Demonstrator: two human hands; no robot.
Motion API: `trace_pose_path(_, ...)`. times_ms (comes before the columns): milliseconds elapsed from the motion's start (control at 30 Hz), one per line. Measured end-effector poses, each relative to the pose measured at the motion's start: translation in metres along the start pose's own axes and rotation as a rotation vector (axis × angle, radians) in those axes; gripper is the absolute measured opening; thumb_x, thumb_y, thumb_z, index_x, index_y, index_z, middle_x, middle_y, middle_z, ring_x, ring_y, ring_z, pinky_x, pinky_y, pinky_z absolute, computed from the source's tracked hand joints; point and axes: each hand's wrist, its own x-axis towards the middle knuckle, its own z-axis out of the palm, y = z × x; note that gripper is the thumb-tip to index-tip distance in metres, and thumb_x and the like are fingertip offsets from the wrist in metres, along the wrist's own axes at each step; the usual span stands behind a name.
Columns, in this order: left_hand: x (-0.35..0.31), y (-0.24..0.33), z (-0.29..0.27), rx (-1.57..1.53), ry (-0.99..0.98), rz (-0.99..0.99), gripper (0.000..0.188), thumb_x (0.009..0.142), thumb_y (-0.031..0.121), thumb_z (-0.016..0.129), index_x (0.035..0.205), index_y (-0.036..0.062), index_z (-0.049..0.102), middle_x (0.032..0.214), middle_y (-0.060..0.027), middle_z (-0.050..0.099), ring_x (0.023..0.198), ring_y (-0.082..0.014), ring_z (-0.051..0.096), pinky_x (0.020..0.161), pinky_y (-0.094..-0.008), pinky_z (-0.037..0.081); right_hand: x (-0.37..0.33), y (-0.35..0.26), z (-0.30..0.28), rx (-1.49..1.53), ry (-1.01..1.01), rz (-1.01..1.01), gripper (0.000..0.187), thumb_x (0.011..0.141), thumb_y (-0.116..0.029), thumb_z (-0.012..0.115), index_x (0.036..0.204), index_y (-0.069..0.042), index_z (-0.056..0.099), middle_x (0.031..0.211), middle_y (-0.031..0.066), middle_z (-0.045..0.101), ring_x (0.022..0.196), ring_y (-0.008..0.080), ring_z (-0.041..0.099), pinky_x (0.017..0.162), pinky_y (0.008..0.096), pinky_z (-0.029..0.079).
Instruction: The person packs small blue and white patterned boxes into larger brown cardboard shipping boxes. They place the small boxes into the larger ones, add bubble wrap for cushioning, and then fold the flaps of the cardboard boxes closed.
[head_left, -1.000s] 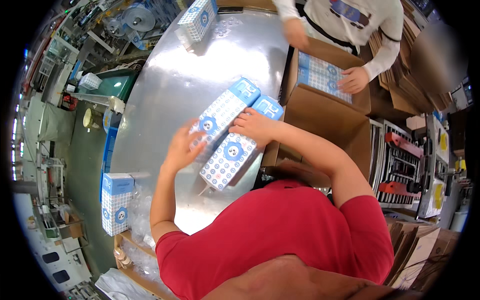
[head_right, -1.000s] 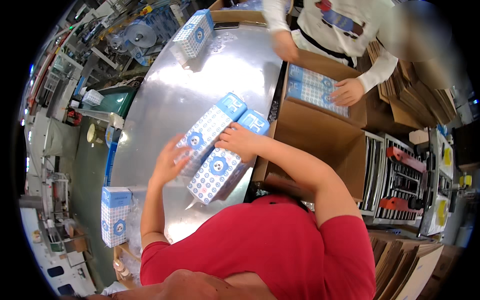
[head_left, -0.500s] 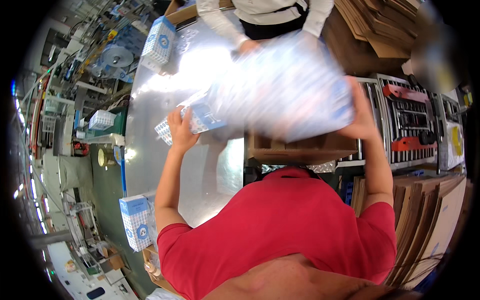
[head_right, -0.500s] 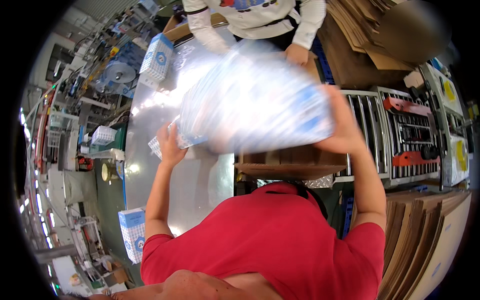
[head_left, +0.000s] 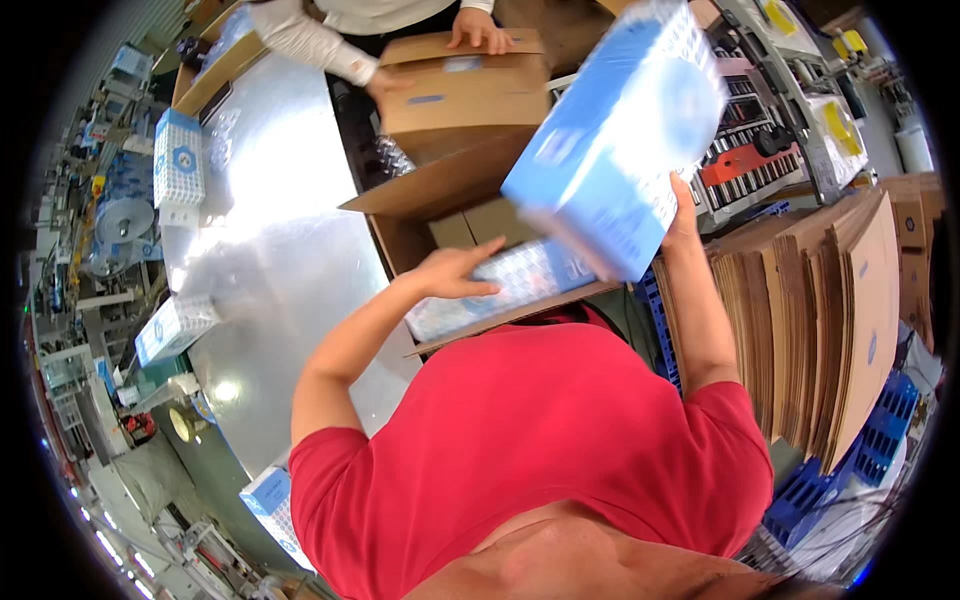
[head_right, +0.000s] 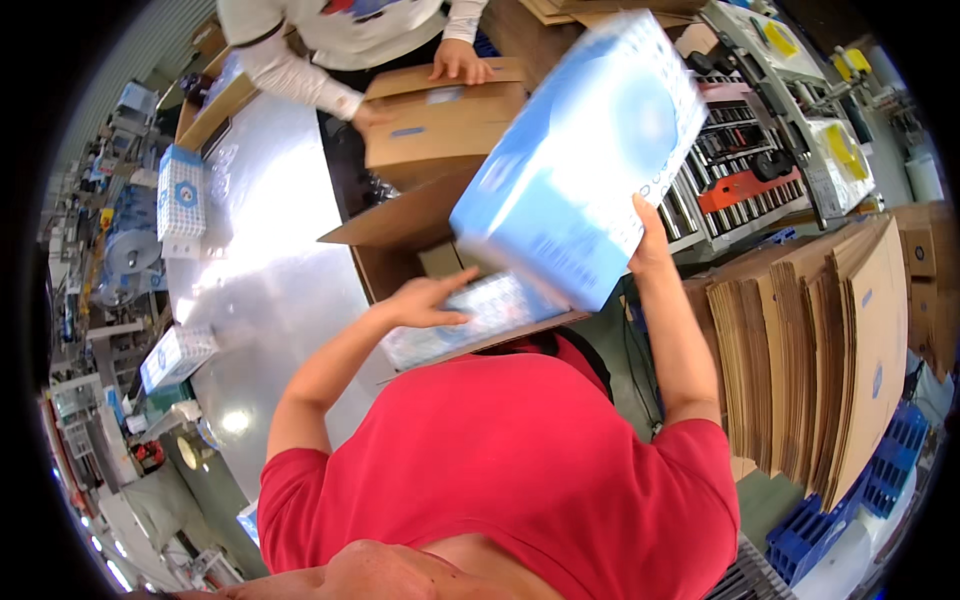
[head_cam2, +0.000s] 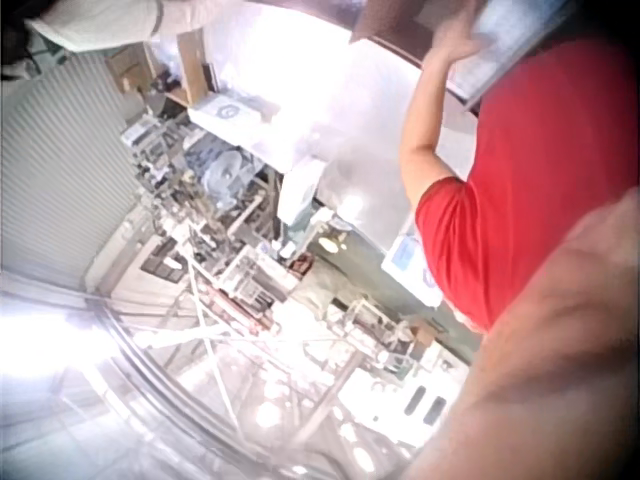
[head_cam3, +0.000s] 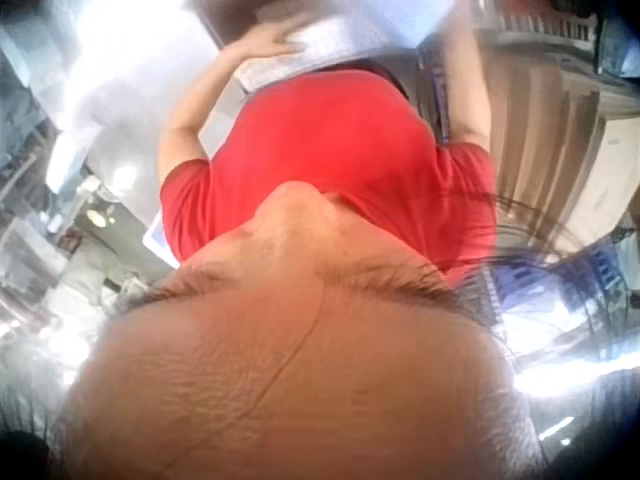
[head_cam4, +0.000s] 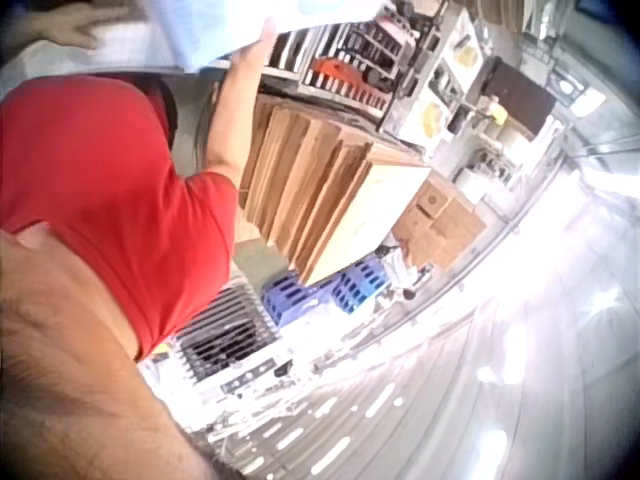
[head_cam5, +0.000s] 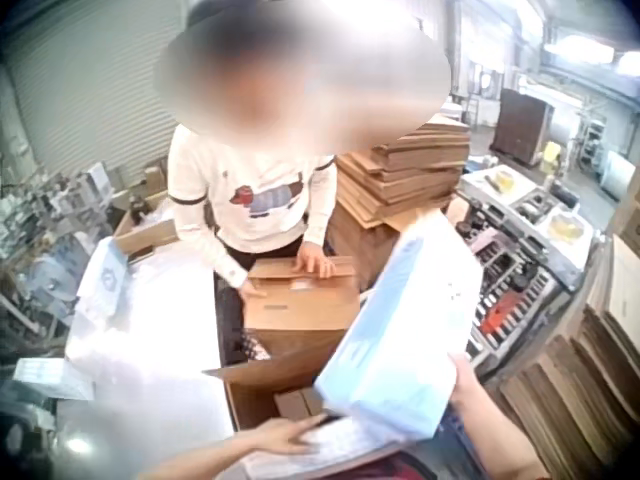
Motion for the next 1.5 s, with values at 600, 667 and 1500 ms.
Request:
trace_pose_path(600,-0.139,-0.071,0.036,0.13,0.896,-0.218,0.045,0.081,0.023,0.065,0.122,0.008,0.054,0.121,-0.0137,0.055,0.115,-0.0319,0.05,0.095,-0.0423,0.04,0.135,0.28,0.0,-2.345,-1.132,0.773,0.109,0.067,-0.002,0.069,0.147,-0.033,0.004,0.14,0.023,0.032,0.131,0.0372,0.032,0.106,0.049,0.027)
trace_pose_path(667,-0.232,-0.124,0.011,0.405,1.261,-0.526,0.05,0.08,0.027,0.067,0.123,0.0044,0.053,0.126,-0.017,0.051,0.119,-0.0346,0.044,0.101,-0.0439,0.033,0.112,0.3,0.029,-2.464,-1.166,0.879,0.106,0.064,-0.008,0.069,0.147,-0.033,0.007,0.143,0.0219,0.029,0.131,0.0381,0.032,0.106,0.0481,0.027)
trace_pose_path(1500,-0.252,-0.019,0.082,-0.055,0.933,-0.741,0.094,0.067,0.04,0.073,0.142,0.0073,0.028,0.142,-0.0256,0.03,0.118,-0.0412,0.047,0.089,-0.0424,0.046,0.128,0.309,0.31,-1.754,-1.704,-0.592,0.082,0.063,-0.022,0.073,0.138,-0.02,0.039,0.14,0.0143,0.037,0.133,0.0298,0.031,0.111,0.0518,0.017)
